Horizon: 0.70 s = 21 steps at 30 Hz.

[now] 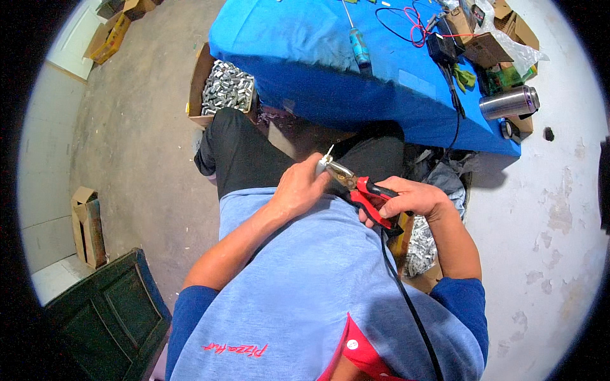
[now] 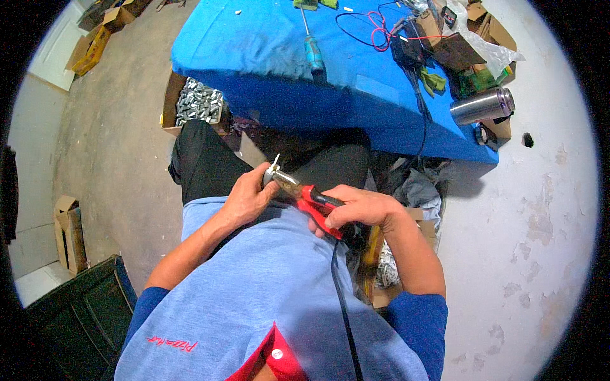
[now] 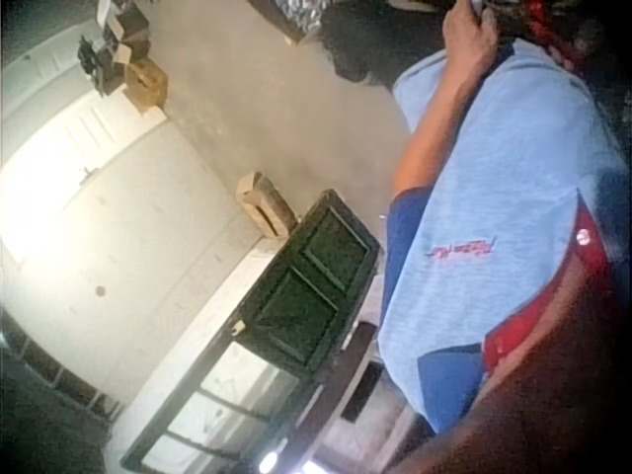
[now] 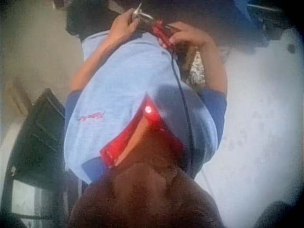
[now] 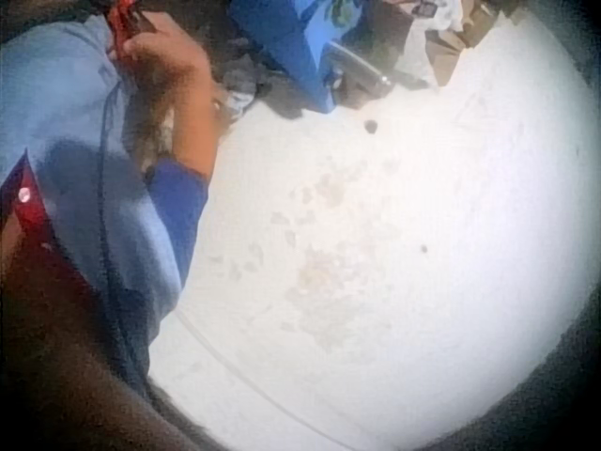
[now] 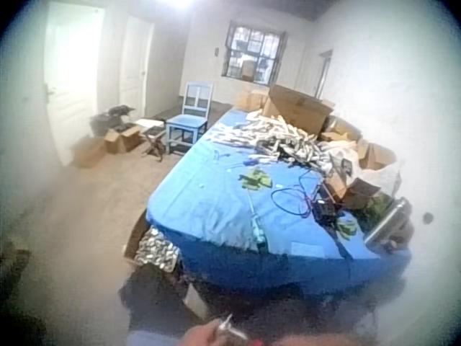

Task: The person picks up a metal component from a table, holds it by hand, and uses a screwdriver to tighten a screw on it. Then, they use pliers to bend a metal wire on the component.

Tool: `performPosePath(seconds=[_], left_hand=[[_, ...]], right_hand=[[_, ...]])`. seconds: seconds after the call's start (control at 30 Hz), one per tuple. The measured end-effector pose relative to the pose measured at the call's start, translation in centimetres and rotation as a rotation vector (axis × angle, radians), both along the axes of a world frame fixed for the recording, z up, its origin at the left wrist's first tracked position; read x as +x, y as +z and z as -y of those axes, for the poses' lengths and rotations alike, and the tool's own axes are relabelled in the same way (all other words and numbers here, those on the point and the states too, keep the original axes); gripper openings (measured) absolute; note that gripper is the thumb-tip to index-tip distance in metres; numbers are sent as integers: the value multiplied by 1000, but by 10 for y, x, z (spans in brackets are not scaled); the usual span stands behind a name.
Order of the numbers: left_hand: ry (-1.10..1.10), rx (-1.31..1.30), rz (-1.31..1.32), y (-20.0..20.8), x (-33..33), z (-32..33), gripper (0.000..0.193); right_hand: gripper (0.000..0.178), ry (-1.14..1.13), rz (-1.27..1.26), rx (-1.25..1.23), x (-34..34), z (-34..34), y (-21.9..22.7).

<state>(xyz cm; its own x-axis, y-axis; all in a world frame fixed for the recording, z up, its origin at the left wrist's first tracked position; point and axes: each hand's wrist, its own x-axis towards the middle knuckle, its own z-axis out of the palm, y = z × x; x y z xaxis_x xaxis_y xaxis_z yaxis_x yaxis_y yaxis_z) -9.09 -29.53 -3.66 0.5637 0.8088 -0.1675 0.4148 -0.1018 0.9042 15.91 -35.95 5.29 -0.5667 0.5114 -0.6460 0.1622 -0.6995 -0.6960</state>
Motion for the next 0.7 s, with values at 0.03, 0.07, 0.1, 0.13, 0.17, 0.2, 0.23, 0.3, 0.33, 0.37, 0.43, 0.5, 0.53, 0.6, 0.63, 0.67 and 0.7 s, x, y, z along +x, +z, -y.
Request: performPosePath(seconds=[0.03, 0.07, 0.1, 0.13, 0.17, 0.2, 0.23, 0.3, 0.33, 0.37, 0.43, 0.5, 0.53, 0.6, 0.63, 0.67, 0.7], left_hand=[[4, -4, 14, -1, 0, 0, 24], [7, 7, 14, -1, 0, 0, 24], [10, 17, 13, -2, 0, 0, 24], [13, 28, 13, -3, 0, 0, 24], [12, 25, 9, -2, 0, 0, 24], [11, 22, 6, 1, 0, 0, 25], [11, 18, 3, 2, 0, 0, 25], [2, 41, -4, 4, -1, 0, 25], [-1, 52, -6, 4, -1, 0, 25], [-6, 58, -9, 4, -1, 0, 25], [-17, 68, -16, 4, -1, 0, 26], [-28, 77, -27, 3, -1, -1, 27], [-35, 83, -32, 3, 0, -1, 27], [-54, 80, -51, 4, 0, -1, 27], [-62, 78, -60, 4, 0, -1, 27], [-59, 81, -54, 5, 0, -1, 27], [-57, 84, -48, 5, -1, 0, 27]], right_hand=[[44, 1, -1, 2, 0, 0, 0], [44, -2, 1, 9, -1, 0, -1], [44, -5, 4, 15, -1, -1, -2], [44, -9, 7, 21, -1, -1, -2], [45, -9, 1, 8, -1, -1, -2], [46, -11, -5, -6, 0, -1, -2], [46, -11, -11, -21, 0, -1, -2], [47, -27, -10, -54, 1, -2, 0], [47, -34, -8, -70, 2, -2, 0], [47, -39, -10, -73, 3, -2, 0], [46, -49, -14, -79, 5, -2, -1], [46, -57, 4, -96, 4, -4, 5], [46, -63, 13, -105, 4, -5, 7], [47, -58, 7, -124, 10, -6, 4], [47, -53, 6, -135, 12, -7, 3], [46, -59, 12, -122, 11, -7, 4], [46, -65, 19, -110, 9, -8, 7]])
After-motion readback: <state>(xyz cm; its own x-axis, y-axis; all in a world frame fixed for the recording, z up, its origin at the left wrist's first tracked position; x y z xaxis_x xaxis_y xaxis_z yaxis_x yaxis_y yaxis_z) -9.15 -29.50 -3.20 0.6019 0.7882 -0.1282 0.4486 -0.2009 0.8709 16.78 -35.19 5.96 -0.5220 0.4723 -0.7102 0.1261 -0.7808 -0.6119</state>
